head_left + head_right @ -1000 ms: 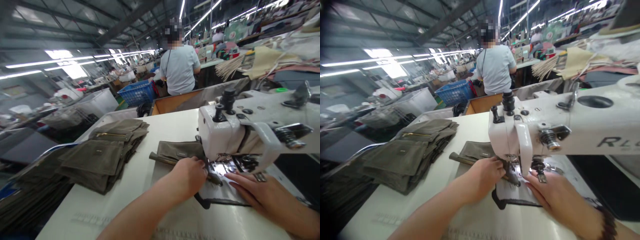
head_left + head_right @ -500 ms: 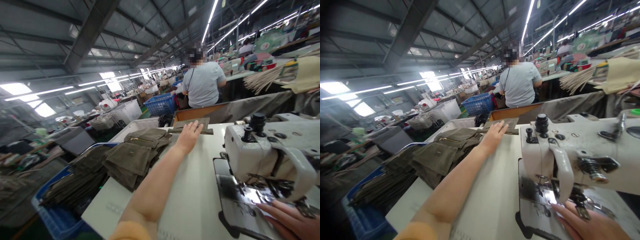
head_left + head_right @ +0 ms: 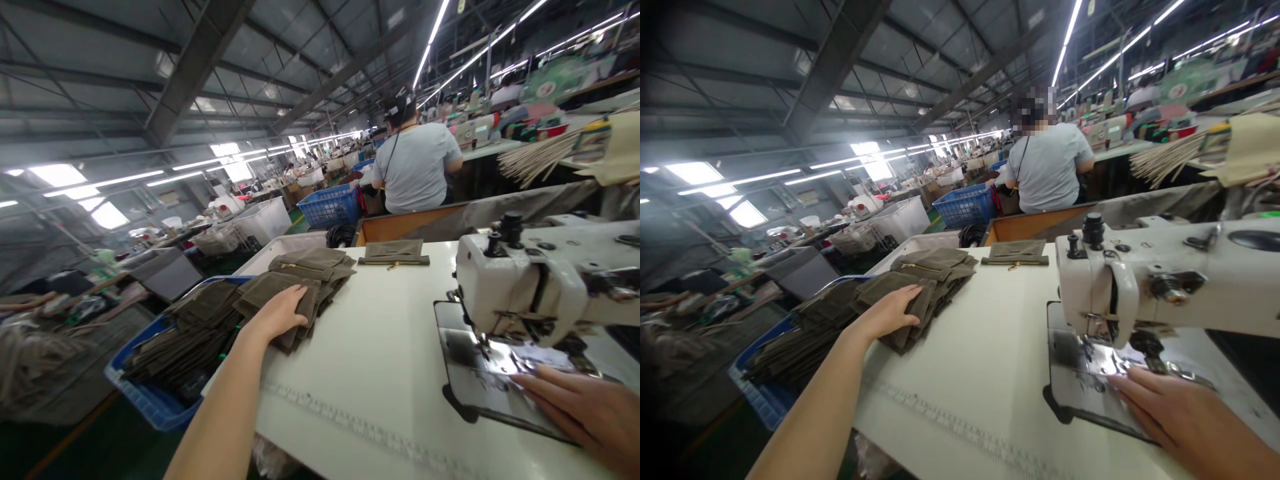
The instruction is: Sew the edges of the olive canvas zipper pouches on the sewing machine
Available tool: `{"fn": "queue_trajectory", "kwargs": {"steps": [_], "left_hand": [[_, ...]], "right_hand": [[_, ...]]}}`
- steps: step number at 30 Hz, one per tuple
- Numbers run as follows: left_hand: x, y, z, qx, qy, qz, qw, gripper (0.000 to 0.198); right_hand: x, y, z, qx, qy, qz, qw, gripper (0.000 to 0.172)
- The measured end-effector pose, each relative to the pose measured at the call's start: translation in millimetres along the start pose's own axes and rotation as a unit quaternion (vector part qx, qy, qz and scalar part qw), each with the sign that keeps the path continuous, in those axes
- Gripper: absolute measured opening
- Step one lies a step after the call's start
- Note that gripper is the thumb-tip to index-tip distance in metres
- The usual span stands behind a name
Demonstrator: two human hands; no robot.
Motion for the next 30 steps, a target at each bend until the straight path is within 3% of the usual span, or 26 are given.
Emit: {"fn": "queue_trajectory", "kwargs": {"steps": [4,7,9,11,13,15,17,19,21,23,24,27,29,30], "left_hand": [[-1,6,1.8,0.018,0.029,0.045,0.998,0.082],[-6,13,-10.6,0.068,0.049,0.071,0.994,0.045],[-11,18,-29.3,0.130,0.058,0.066,0.988,0.032],[-8,25,-55.4,0.209,0.058,0.045,0.975,0.036],[13,37,-80.6,0.272,0.056,0.042,0.960,0.037],[59,52,-94.7,0.277,0.056,0.092,0.955,0.031],[126,71,-88.5,0.197,0.035,0.210,0.957,0.025],[188,98,-69.3,0.101,0.021,0.315,0.944,0.025],[231,123,-41.7,-0.018,0.070,0.405,0.911,0.025],[250,139,-24.5,-0.065,0.143,0.474,0.866,0.038],[247,137,-19.2,-0.054,0.173,0.462,0.868,0.045],[217,109,-4.8,0.012,0.213,0.327,0.921,0.068],[207,99,3.1,0.016,0.218,0.284,0.934,0.075],[207,98,3.5,0.015,0.214,0.281,0.935,0.073]], "right_hand": [[-24,5,-23,0.049,0.081,-0.112,0.989,0.030],[-32,16,-39,0.092,0.113,-0.134,0.980,0.038],[-39,20,-49,0.091,0.071,-0.096,0.989,0.034],[-51,18,-55,0.057,-0.042,-0.015,0.997,0.025],[-72,15,-43,-0.051,-0.220,0.075,0.971,0.031],[-105,11,-27,-0.130,-0.441,0.123,0.879,0.047],[-139,5,-14,-0.181,-0.640,0.122,0.736,0.061],[-155,-2,-4,-0.171,-0.770,0.147,0.596,0.057],[-161,-3,4,-0.159,-0.811,0.176,0.536,0.043],[-163,2,9,-0.154,-0.808,0.189,0.536,0.032],[-162,5,9,-0.153,-0.806,0.191,0.539,0.029],[-161,18,-2,-0.138,-0.807,0.171,0.548,0.032],[-162,24,-18,-0.131,-0.789,0.136,0.585,0.034],[-162,27,-29,-0.120,-0.767,0.115,0.619,0.034]]}}
Point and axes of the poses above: each hand's wrist, its own y-axis away from the middle knuckle, its own z-axis out of the palm, x = y × z, the point moved 8 cm from there along -y, towards the middle knuckle, and after that the axes turned 6 degrees about z, right-handed, at the moved point
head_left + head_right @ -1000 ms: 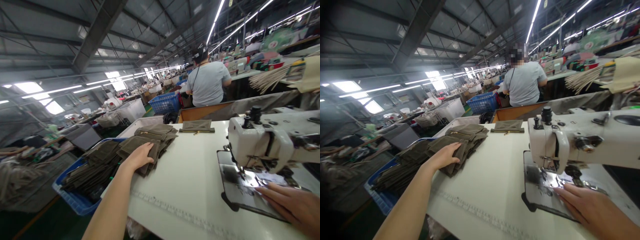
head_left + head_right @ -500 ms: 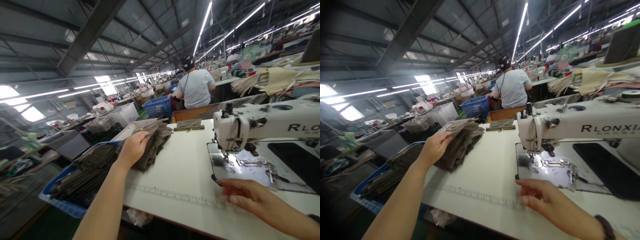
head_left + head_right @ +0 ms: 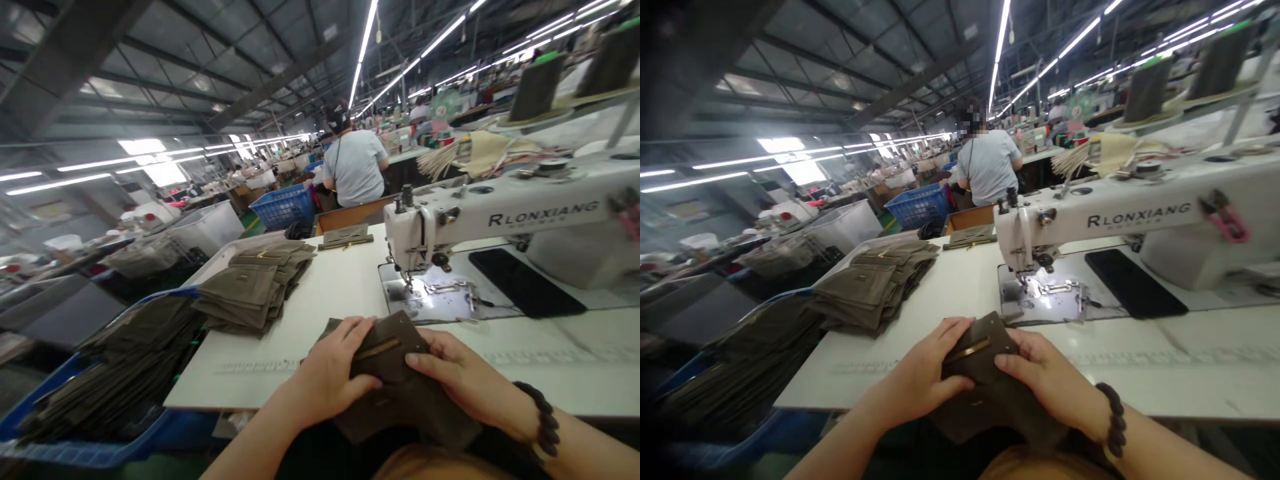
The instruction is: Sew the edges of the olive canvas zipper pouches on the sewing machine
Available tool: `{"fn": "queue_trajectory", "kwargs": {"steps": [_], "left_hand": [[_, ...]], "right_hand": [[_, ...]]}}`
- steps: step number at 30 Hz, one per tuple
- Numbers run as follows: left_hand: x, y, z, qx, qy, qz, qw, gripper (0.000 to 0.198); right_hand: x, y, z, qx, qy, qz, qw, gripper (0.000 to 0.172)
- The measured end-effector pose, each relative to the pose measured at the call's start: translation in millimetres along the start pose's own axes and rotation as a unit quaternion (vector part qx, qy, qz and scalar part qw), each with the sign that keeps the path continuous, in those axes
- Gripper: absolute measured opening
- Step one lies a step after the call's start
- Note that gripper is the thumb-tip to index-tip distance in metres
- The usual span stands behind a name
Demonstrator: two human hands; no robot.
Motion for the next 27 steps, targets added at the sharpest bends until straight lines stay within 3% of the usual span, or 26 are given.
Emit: {"fn": "queue_trajectory", "kwargs": {"steps": [3,6,8,11,14,17,21,27], "left_hand": [[17,5,-13.1,0.012,-0.044,0.021,0.999,0.059],[45,13,-36.4,0.007,-0.032,0.072,0.997,0.051],[52,13,-44.9,-0.042,0.029,0.066,0.997,0.048],[46,1,-31.4,-0.186,0.167,0.029,0.968,0.040],[27,-19,-8.1,-0.238,0.312,0.012,0.920,0.033],[3,-36,16.9,-0.214,0.391,-0.021,0.895,0.043],[-11,-50,26.0,-0.114,0.397,-0.045,0.910,0.049],[-19,-53,19.1,-0.063,0.334,-0.103,0.935,0.024]], "right_hand": [[-36,21,3,0.053,0.186,-0.095,0.976,0.025],[-68,46,6,0.142,0.377,-0.185,0.897,0.015],[-76,55,9,0.156,0.433,-0.193,0.866,0.013],[-69,52,9,0.110,0.441,-0.150,0.878,0.013],[-47,35,0,0.057,0.406,-0.075,0.909,0.022],[-28,19,-20,0.107,0.405,-0.022,0.908,0.031],[-21,13,-33,0.164,0.429,-0.002,0.888,0.031],[-33,18,-23,0.112,0.483,-0.032,0.868,0.037]]}}
Point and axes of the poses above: each hand's wrist, its own y-axis away from the middle knuckle, its own z-axis out of the palm, x = y × z, the point moved 8 cm from there along -y, towards the middle knuckle, and after that the axes turned 6 degrees about z, right-handed, at the moved point
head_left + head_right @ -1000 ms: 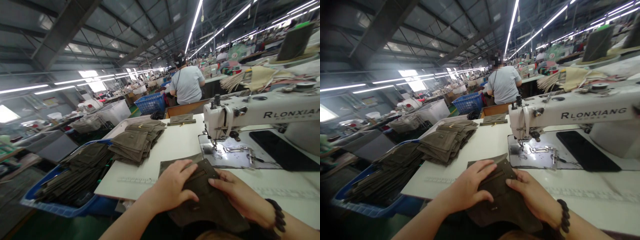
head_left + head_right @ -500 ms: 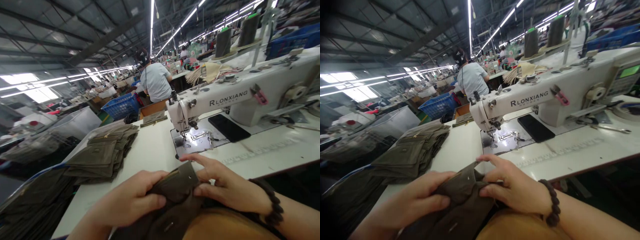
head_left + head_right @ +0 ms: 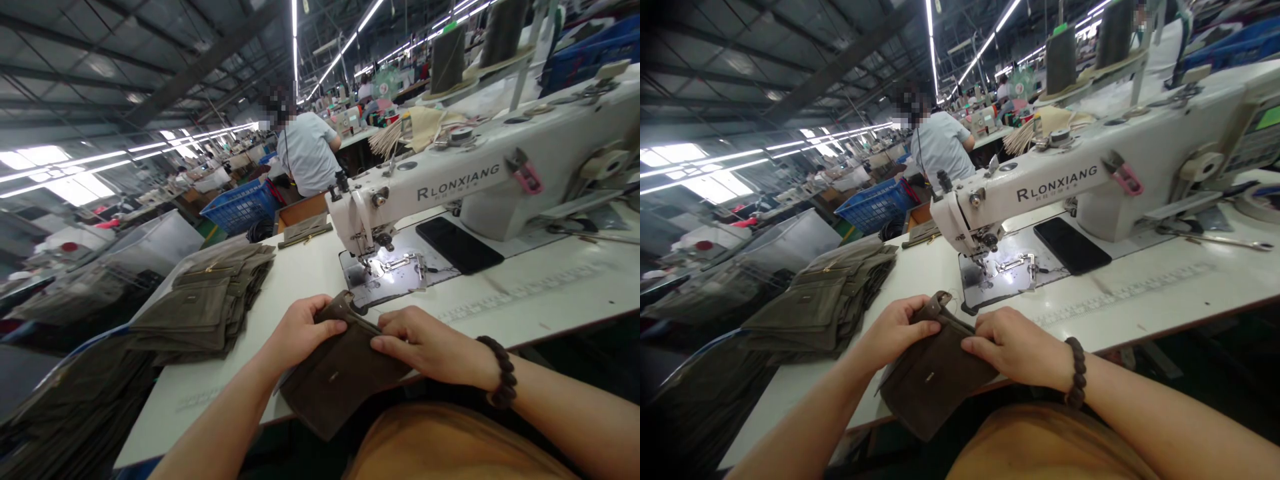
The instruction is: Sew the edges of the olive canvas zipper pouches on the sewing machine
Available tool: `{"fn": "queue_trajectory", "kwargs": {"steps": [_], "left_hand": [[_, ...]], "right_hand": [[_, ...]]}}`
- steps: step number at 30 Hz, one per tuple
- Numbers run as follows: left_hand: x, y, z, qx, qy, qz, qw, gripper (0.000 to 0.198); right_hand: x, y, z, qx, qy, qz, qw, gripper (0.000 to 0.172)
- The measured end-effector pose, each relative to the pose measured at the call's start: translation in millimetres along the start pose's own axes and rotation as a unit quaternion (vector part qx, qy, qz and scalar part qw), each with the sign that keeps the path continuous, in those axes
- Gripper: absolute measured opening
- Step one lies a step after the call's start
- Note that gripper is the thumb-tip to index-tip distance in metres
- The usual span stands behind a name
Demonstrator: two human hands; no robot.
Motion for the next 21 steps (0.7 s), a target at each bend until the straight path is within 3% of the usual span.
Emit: {"fn": "queue_trajectory", "kwargs": {"steps": [5,10,16,21], "left_hand": [[3,2,4.8,-0.052,0.034,-0.016,0.998,0.031],[8,1,-2.1,-0.006,-0.058,-0.002,0.998,0.029],[14,2,-0.9,0.017,-0.016,0.060,0.998,0.029],[20,3,-4.1,0.054,-0.105,0.067,0.991,0.021]], "right_hand": [[1,1,4,-0.014,0.010,0.007,1.000,0.038],[-1,4,4,0.001,0.040,0.001,0.999,0.038],[0,5,3,0.009,0.038,0.019,0.999,0.037],[-2,7,2,0.019,0.054,0.014,0.998,0.038]]}}
Point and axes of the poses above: each hand's wrist, its own y-axis away from the middle knuckle, its own z-axis out of the palm, x = y × z, the point moved 8 cm from there along -y, towards the middle knuckle, and after that the axes turned 6 degrees about z, right-handed, at the moved point
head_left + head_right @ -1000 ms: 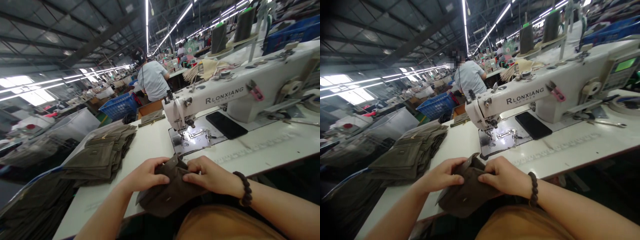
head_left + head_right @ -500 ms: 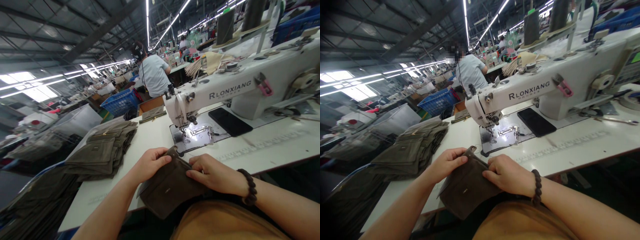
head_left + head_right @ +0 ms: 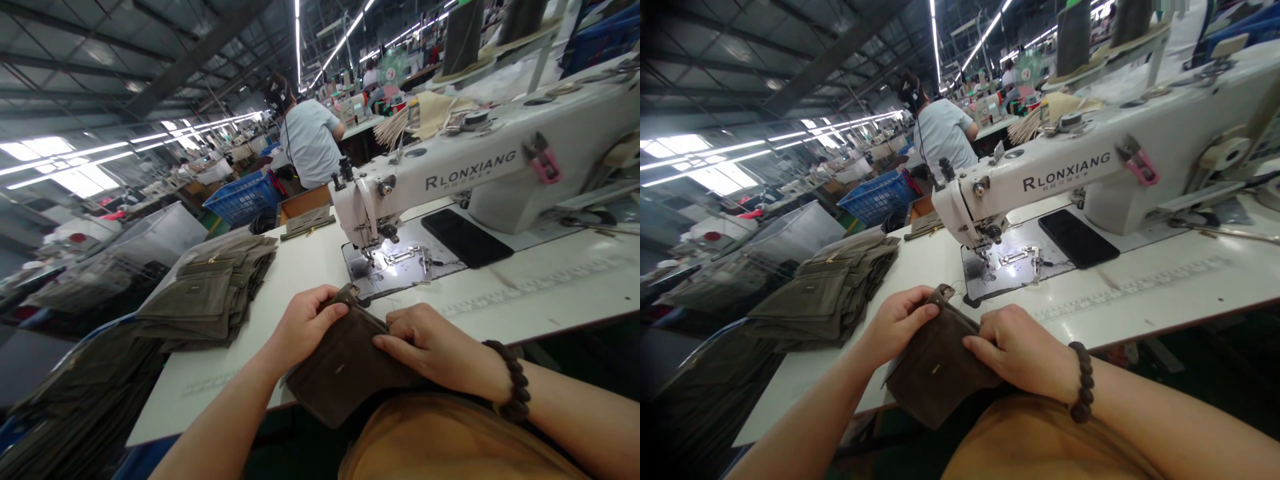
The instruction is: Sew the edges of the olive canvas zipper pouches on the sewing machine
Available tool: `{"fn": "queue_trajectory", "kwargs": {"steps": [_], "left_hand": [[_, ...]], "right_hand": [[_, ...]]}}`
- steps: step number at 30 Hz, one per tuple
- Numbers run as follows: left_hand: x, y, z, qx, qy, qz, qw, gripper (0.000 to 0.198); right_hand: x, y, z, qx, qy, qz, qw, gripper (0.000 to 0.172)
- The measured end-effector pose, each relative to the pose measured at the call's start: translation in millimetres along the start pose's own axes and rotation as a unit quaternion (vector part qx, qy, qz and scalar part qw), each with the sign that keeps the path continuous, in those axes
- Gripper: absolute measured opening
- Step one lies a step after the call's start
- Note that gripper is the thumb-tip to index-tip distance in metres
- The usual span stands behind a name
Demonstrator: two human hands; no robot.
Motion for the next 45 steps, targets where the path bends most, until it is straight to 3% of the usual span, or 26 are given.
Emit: {"fn": "queue_trajectory", "kwargs": {"steps": [3,8,16,20,24,29,32,37,40,43,45], "left_hand": [[3,-1,-3.2,0.022,-0.039,0.000,0.999,0.020],[-1,-1,-3.0,0.017,-0.019,-0.009,1.000,0.018],[-1,0,-8.0,0.019,0.017,-0.023,0.999,0.015],[4,1,-7.8,0.008,0.020,-0.018,1.000,0.011],[1,2,-7.1,-0.003,0.067,-0.026,0.997,0.010],[-2,4,-4.2,-0.031,0.110,-0.032,0.993,0.010],[8,2,-9.3,-0.039,0.067,-0.010,0.997,0.009],[22,-14,-21.8,-0.052,-0.110,0.038,0.992,0.010],[8,-33,-15.3,-0.062,-0.178,0.057,0.980,0.009],[-24,-55,7.1,-0.079,-0.190,0.060,0.977,0.009],[-45,-69,23.8,-0.087,-0.184,0.059,0.977,0.009]], "right_hand": [[-3,0,-1,0.009,0.015,-0.012,1.000,0.038],[-3,-1,-2,0.015,0.024,-0.013,1.000,0.037],[1,1,-17,0.073,-0.093,0.006,0.993,0.023],[2,0,-13,0.048,-0.093,0.020,0.994,0.028],[0,0,-13,0.064,-0.062,0.024,0.996,0.026],[5,-2,-11,0.077,-0.106,0.040,0.991,0.027],[8,-4,-8,0.081,-0.150,0.051,0.984,0.027],[13,-14,9,0.047,-0.295,0.085,0.950,0.022],[18,-26,14,0.068,-0.269,0.071,0.958,0.027],[28,-36,14,0.100,-0.137,0.059,0.984,0.023],[37,-36,12,0.085,-0.055,0.056,0.993,0.019]]}}
Point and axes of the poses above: each hand's wrist, its own y-axis away from the middle knuckle, its own z-axis out of the palm, x = y × z, the point moved 8 cm from there along -y, towards the middle knuckle, and after that the axes turned 6 degrees about z, right-handed, at the moved point
